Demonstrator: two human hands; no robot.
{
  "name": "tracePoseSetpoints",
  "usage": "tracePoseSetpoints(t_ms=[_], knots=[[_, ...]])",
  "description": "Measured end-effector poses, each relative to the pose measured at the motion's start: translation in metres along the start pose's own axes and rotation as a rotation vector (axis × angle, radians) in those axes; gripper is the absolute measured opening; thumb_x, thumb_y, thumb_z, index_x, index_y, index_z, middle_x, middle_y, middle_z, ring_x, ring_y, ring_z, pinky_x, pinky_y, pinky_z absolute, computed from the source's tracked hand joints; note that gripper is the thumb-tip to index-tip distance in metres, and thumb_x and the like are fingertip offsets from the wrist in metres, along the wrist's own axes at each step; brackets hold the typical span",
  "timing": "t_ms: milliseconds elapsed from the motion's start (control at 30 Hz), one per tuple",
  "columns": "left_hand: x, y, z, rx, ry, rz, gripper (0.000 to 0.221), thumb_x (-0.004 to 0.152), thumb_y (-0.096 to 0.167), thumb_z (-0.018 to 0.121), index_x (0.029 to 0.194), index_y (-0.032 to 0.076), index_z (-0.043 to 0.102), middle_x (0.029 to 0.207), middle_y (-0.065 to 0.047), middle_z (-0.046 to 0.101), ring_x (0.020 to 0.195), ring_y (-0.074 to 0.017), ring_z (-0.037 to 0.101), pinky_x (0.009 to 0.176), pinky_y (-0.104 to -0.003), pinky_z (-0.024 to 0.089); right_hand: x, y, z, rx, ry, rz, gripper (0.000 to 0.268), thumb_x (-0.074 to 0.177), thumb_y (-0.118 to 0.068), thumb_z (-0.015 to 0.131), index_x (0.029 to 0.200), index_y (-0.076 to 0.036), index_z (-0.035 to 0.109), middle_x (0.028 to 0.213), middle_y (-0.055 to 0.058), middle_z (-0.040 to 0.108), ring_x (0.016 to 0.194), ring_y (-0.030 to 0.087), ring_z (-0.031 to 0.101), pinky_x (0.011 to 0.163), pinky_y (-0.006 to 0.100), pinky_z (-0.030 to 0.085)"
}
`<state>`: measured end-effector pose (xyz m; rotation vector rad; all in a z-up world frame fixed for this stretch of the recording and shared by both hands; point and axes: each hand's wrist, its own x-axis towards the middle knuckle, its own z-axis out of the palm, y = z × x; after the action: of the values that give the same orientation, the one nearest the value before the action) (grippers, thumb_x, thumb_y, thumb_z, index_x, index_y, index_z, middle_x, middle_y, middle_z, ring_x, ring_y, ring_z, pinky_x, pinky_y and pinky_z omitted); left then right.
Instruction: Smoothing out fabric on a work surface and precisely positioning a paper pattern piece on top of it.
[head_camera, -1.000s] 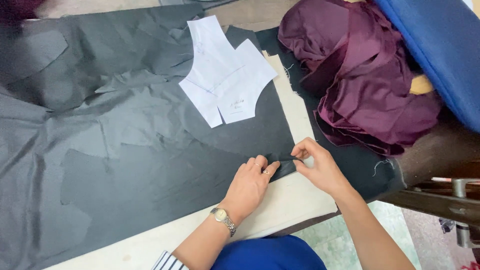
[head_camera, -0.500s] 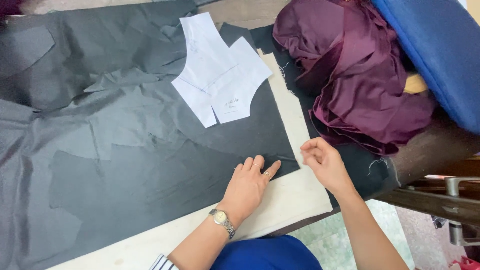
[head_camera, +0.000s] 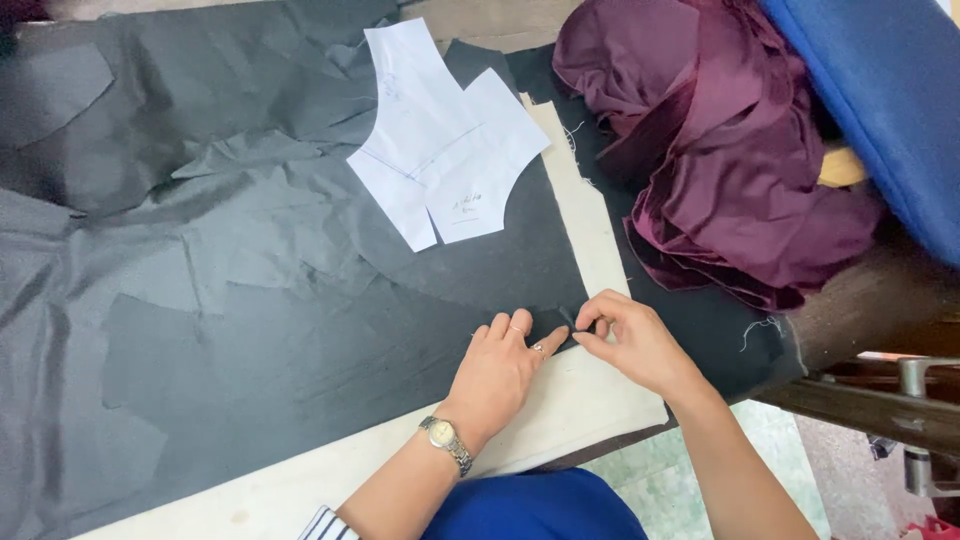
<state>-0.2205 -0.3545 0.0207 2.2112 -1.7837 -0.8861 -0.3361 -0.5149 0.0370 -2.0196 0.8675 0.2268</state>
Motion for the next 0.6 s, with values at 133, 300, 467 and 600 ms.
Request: tracePoseSetpoints(t_ms=[133, 300, 467, 600], knots=[[-0.001, 0.001, 0.000, 0.007, -0.002, 0.001, 0.050, 0.094, 0.006, 0.047, 0.142, 0.021, 0.047, 0.111, -0.009, 0.043, 0.094, -0.0247, 0.047, 0.074, -0.032, 0.037, 0.001, -0.004, 0.000, 0.020, 0.013, 0.075, 0.014, 0.078, -0.007, 0.071, 0.092, -0.006, 0.072, 0.066, 0.004, 0.057, 0.056, 0.011, 0.041, 0.052, 0.025, 0.040], [-0.001, 0.001, -0.003, 0.002, -0.011, -0.006, 0.051, 0.094, 0.005, 0.048, 0.142, 0.022, 0.048, 0.111, -0.010, 0.043, 0.094, -0.0249, 0.047, 0.075, -0.032, 0.037, 0.007, 0.002, 0.005, 0.116, 0.073, 0.032, 0.013, 0.079, -0.002, 0.071, 0.090, -0.004, 0.064, 0.061, 0.005, 0.056, 0.058, 0.013, 0.046, 0.057, 0.029, 0.045], [0.000, 0.001, -0.002, -0.003, -0.014, -0.008, 0.051, 0.093, 0.005, 0.049, 0.142, 0.021, 0.048, 0.111, -0.010, 0.043, 0.094, -0.0250, 0.047, 0.075, -0.032, 0.037, 0.016, 0.023, 0.005, 0.164, 0.139, 0.008, 0.019, 0.078, 0.000, 0.071, 0.093, -0.006, 0.064, 0.059, 0.002, 0.056, 0.052, 0.007, 0.043, 0.054, 0.023, 0.043], [0.000, 0.001, -0.002, -0.014, -0.013, -0.016, 0.050, 0.093, 0.006, 0.050, 0.141, 0.021, 0.049, 0.113, -0.010, 0.044, 0.096, -0.0249, 0.048, 0.076, -0.032, 0.038, 0.014, 0.022, -0.008, 0.184, 0.268, 0.013, 0.017, 0.083, 0.001, 0.065, 0.098, -0.007, 0.063, 0.061, 0.006, 0.057, 0.051, 0.009, 0.045, 0.052, 0.025, 0.044]])
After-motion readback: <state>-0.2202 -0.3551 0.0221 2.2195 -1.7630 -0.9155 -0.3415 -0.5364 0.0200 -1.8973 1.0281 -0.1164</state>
